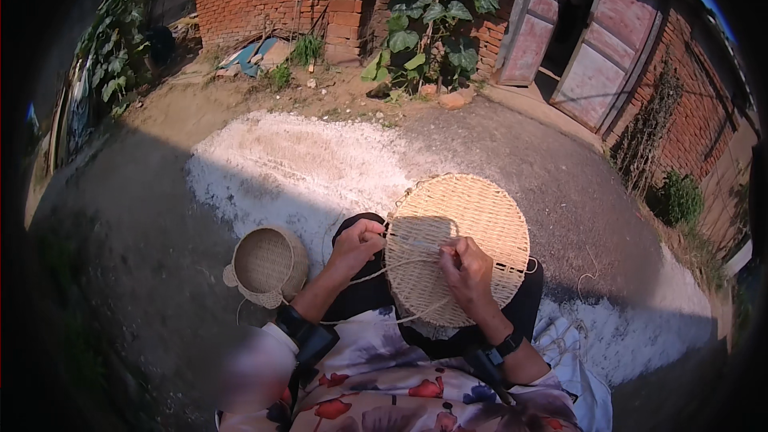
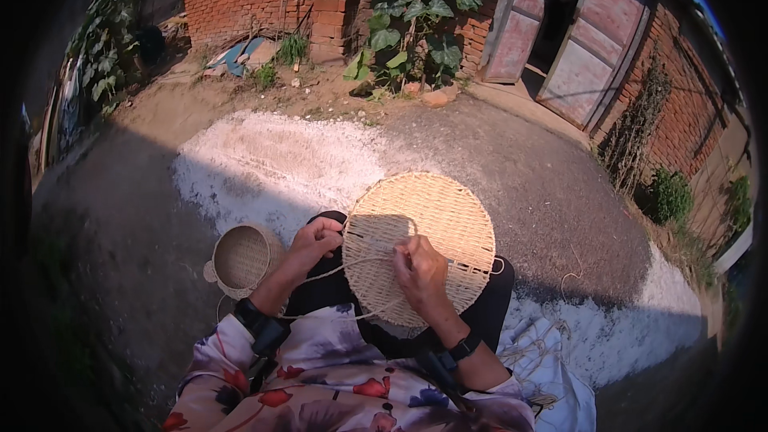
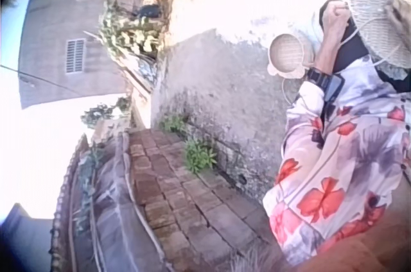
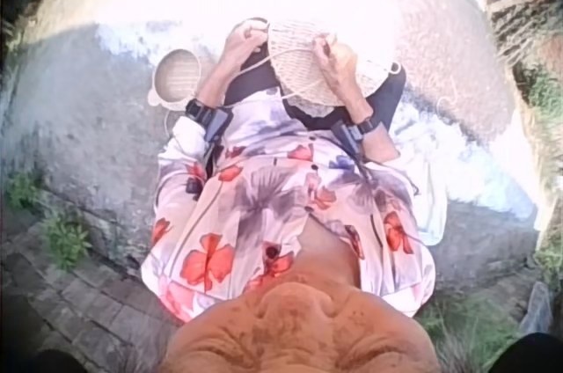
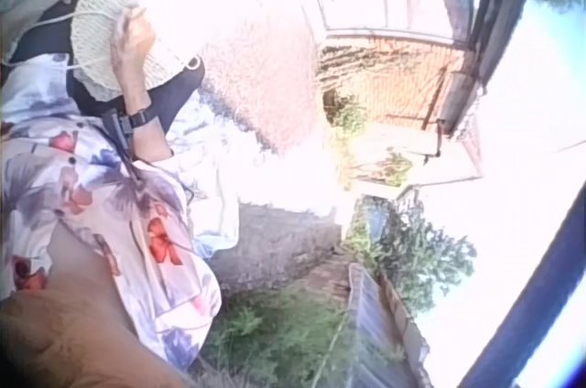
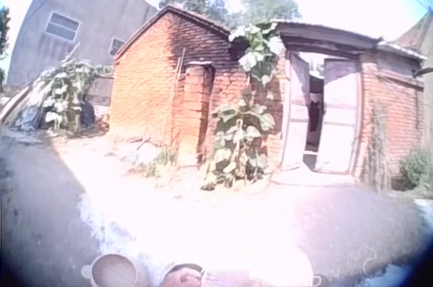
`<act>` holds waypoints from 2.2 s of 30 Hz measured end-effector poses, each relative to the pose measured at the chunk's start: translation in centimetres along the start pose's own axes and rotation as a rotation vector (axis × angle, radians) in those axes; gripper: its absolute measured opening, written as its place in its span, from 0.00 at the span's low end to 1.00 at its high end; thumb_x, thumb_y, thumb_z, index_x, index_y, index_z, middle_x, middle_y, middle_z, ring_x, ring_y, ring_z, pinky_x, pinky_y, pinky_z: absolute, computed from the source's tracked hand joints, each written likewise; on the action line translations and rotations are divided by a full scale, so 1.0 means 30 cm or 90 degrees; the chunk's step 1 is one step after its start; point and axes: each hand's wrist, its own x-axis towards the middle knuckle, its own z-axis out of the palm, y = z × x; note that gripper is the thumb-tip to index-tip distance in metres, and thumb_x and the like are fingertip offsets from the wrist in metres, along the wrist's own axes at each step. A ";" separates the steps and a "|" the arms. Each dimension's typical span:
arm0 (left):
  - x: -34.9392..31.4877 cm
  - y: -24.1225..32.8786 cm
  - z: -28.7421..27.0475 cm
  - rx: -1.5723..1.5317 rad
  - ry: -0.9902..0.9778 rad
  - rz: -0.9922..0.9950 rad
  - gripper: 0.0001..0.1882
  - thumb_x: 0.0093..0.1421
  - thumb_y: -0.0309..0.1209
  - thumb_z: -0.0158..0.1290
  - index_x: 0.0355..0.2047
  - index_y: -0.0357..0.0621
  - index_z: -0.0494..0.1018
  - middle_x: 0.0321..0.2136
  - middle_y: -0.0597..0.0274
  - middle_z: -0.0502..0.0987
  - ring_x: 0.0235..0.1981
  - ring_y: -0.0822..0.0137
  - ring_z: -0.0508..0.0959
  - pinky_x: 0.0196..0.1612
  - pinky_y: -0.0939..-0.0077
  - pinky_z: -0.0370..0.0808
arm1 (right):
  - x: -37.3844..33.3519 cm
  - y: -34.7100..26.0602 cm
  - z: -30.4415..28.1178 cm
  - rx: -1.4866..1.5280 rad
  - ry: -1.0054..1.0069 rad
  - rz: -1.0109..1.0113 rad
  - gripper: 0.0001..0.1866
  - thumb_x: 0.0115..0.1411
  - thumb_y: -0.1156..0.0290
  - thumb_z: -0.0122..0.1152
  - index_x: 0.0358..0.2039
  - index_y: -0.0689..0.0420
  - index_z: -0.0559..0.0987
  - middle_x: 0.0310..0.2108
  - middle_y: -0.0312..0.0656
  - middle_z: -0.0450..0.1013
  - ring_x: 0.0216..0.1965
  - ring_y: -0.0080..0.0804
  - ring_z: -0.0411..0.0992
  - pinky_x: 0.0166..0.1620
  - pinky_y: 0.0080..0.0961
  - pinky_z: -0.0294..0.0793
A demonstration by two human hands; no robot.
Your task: Weaving a circular bamboo or straw basket base by hand.
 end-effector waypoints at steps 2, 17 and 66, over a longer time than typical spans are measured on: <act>0.000 -0.013 0.008 -0.004 -0.022 -0.004 0.18 0.57 0.32 0.58 0.47 0.39 0.74 0.33 0.65 0.79 0.28 0.76 0.75 0.30 0.81 0.73 | -0.008 0.023 0.012 -0.036 0.025 -0.066 0.07 0.52 0.81 0.65 0.29 0.59 0.74 0.26 0.44 0.72 0.25 0.40 0.75 0.27 0.33 0.73; 0.081 0.018 -0.036 -0.361 -0.394 -0.229 0.27 0.63 0.26 0.51 0.62 0.48 0.61 0.35 0.73 0.75 0.22 0.85 0.71 0.21 0.90 0.68 | 0.042 -0.006 0.113 -0.193 -0.077 -0.019 0.05 0.56 0.73 0.61 0.29 0.59 0.74 0.27 0.49 0.73 0.28 0.51 0.74 0.31 0.44 0.72; -0.014 -0.031 0.010 -0.594 -0.231 -0.159 0.25 0.62 0.23 0.52 0.60 0.49 0.62 0.32 0.69 0.70 0.19 0.81 0.63 0.23 0.85 0.64 | 0.190 -0.070 0.130 -0.257 -0.292 -0.221 0.05 0.56 0.75 0.54 0.29 0.62 0.69 0.24 0.54 0.74 0.24 0.54 0.75 0.27 0.46 0.73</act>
